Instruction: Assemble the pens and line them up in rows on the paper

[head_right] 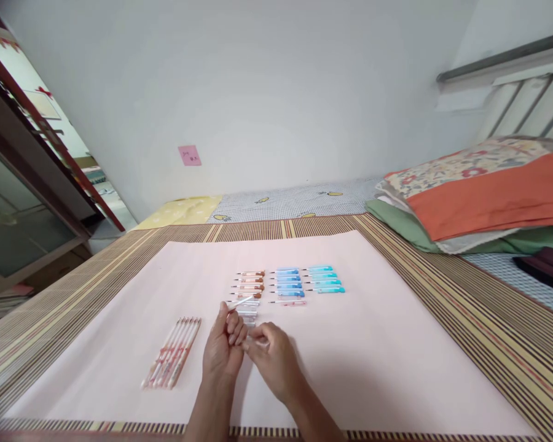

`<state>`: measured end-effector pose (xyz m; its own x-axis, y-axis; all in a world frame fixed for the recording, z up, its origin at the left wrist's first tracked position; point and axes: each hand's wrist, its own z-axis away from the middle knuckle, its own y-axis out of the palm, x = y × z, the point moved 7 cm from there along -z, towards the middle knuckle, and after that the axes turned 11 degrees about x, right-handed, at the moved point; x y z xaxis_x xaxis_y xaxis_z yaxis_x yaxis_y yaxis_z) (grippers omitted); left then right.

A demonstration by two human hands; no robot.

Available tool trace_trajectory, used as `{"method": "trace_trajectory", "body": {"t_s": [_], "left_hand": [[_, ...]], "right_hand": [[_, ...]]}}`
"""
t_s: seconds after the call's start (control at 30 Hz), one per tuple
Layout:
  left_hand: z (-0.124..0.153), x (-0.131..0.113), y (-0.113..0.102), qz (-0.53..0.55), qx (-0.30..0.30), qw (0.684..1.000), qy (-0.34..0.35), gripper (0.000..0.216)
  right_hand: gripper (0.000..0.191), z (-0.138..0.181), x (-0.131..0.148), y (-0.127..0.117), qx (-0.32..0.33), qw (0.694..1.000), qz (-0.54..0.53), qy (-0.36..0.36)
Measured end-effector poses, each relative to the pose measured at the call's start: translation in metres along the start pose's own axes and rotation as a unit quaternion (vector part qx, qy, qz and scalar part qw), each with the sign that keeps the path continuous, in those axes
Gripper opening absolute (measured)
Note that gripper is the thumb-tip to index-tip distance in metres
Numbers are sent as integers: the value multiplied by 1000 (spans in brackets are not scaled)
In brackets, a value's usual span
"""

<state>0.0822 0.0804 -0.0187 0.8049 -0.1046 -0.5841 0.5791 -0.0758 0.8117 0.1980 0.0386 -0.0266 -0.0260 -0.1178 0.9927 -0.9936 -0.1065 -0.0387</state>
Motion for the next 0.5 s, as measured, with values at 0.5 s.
{"method": "trace_trajectory", "body": {"t_s": [0.5], "left_hand": [[5, 47, 6, -51, -15, 995, -86, 53]], "right_hand": [[39, -6, 8, -82, -130, 990, -42, -27]]}}
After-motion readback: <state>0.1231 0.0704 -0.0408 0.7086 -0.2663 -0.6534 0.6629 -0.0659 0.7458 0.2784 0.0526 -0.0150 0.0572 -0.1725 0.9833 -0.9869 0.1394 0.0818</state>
